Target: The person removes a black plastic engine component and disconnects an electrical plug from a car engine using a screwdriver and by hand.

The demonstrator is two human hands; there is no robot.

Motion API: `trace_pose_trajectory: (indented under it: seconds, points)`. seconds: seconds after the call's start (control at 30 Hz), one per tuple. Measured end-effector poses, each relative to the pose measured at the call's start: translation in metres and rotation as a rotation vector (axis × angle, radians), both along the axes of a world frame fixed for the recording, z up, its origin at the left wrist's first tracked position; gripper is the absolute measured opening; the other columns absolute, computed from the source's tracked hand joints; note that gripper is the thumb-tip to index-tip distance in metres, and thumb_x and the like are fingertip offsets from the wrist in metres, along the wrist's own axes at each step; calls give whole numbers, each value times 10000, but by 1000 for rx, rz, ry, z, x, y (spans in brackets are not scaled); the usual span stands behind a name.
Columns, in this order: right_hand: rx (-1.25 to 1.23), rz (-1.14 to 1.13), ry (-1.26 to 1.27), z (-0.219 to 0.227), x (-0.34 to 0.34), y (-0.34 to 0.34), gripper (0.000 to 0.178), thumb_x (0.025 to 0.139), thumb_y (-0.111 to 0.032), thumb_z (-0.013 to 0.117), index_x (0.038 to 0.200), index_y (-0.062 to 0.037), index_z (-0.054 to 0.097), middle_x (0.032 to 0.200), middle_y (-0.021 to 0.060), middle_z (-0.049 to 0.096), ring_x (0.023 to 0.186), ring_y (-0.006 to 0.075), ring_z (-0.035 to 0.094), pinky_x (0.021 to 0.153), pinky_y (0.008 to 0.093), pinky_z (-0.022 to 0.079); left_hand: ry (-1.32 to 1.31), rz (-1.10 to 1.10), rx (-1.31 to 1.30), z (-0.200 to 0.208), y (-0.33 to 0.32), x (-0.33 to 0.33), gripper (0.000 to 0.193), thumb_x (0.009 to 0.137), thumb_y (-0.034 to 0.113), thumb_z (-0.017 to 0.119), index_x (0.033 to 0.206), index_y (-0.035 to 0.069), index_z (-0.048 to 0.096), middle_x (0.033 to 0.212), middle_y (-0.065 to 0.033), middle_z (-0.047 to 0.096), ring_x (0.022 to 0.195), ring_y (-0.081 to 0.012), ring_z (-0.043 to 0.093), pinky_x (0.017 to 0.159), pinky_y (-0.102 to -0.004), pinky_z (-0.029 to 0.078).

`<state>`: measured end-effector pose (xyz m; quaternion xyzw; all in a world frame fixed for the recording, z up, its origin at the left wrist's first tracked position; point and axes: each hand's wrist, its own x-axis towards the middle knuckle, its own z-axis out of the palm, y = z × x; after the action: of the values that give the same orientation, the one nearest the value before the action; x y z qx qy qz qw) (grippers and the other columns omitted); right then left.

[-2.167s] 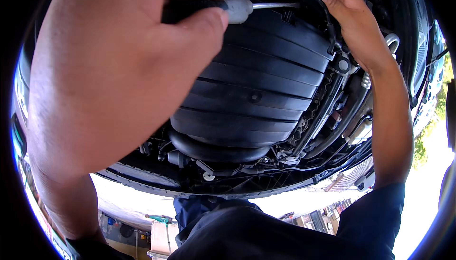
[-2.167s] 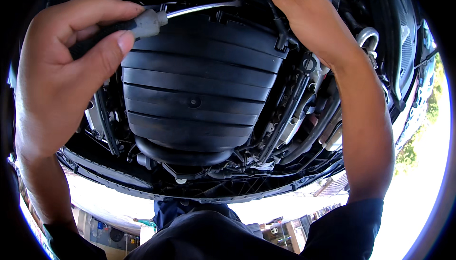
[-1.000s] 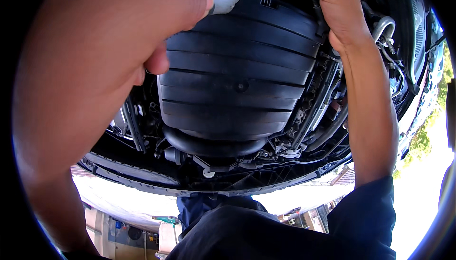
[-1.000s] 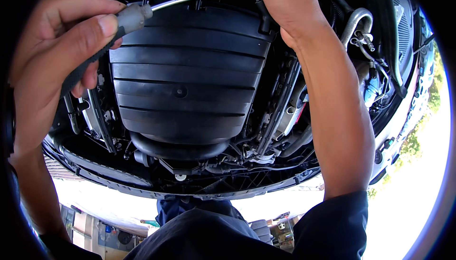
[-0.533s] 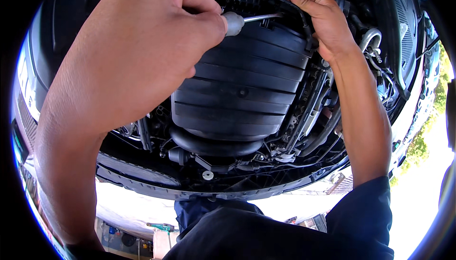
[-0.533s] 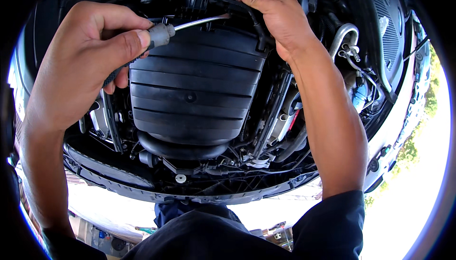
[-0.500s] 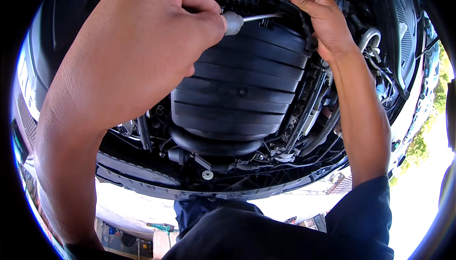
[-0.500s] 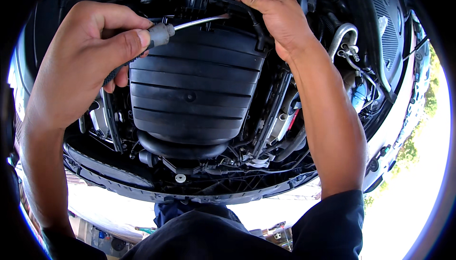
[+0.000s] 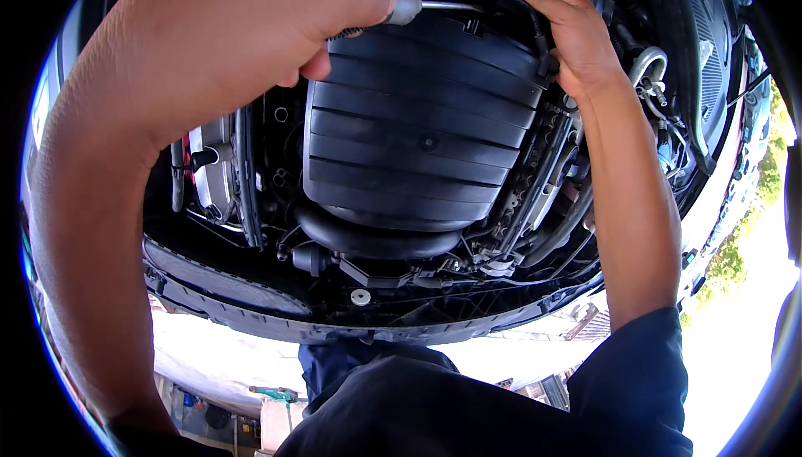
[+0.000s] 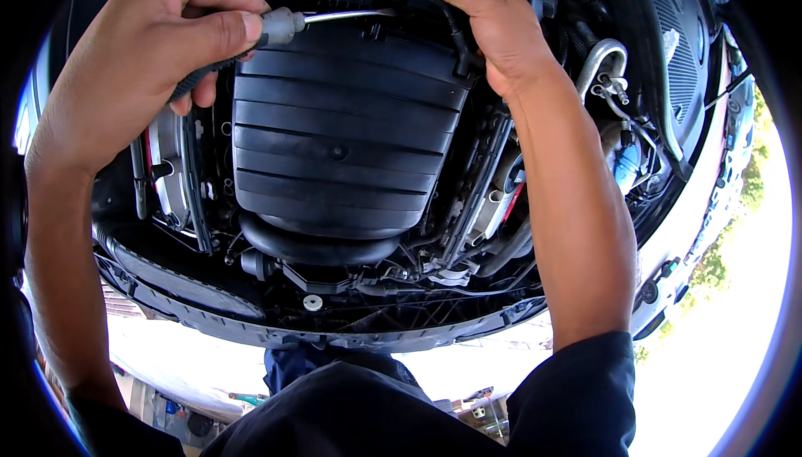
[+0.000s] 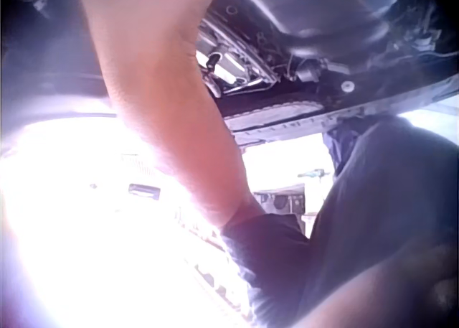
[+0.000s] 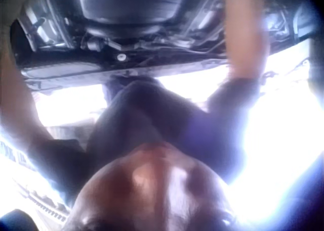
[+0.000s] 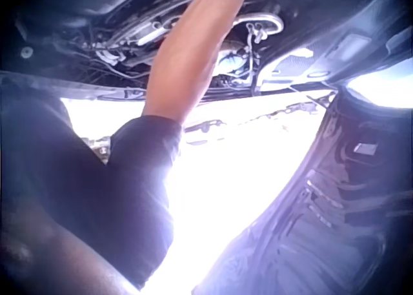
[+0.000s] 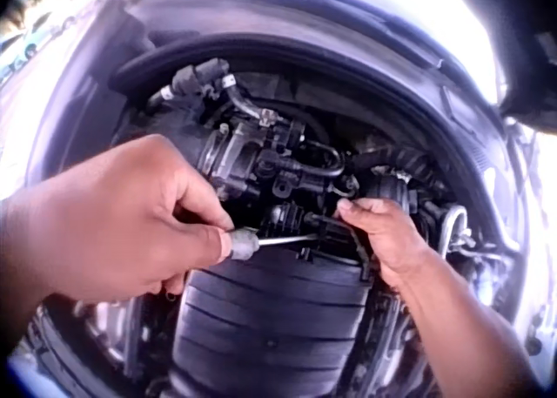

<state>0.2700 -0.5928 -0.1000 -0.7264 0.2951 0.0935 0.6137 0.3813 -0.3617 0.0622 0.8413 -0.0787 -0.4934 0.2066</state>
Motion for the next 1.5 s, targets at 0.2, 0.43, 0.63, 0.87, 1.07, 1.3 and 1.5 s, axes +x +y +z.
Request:
trace_pose_trajectory:
  seconds: [0.2,0.43,0.63,0.87,1.07,1.3,1.5]
  points:
    - [30,36,28,-19,-4,-25,416,951,-443,734,1189,-104,766,1282,49,712,1368,195,484,1204,424,228,114,-88,-308,-18,27,8,260,982,176,647,964,-57,762,684,-83,702,572,-95,636,527,-252,496]
    - [-89,-12,33,-11,-4,-12,440,946,-453,735,1212,-103,760,1317,50,699,1419,218,439,1223,452,165,164,-60,-287,-22,25,10,260,980,171,645,969,-62,759,684,-85,700,571,-96,635,523,-253,493]
    - [107,-79,40,-2,3,-1,254,993,-293,695,1045,-49,743,1023,28,712,1006,149,575,919,340,398,199,-37,-258,-20,22,10,259,978,168,644,973,-66,756,683,-87,698,570,-97,634,518,-253,491]
    - [246,-128,51,4,4,3,203,1015,-200,673,969,-10,727,878,42,723,791,127,664,764,276,532,233,-7,-208,-17,17,12,259,975,163,642,977,-71,752,683,-89,696,570,-98,634,514,-253,488]
    - [277,-148,88,2,5,0,206,1011,-213,683,988,-13,724,886,46,719,802,128,664,783,281,533,272,57,-132,-5,8,20,259,973,160,640,981,-76,749,683,-91,694,569,-99,633,509,-254,486]
    - [-17,-12,75,-9,-4,-15,410,937,-465,741,1166,-126,773,1232,30,719,1327,218,503,1138,532,289,206,59,-196,-21,20,13,250,965,148,636,970,-78,743,730,-85,700,596,-103,646,512,-257,490]
    - [61,-47,55,-4,0,-5,337,941,-430,747,988,-100,792,1107,65,740,1206,200,564,1121,411,341,64,72,-47,-16,1,3,237,966,133,631,963,-77,741,750,-86,701,627,-120,656,570,-264,516]
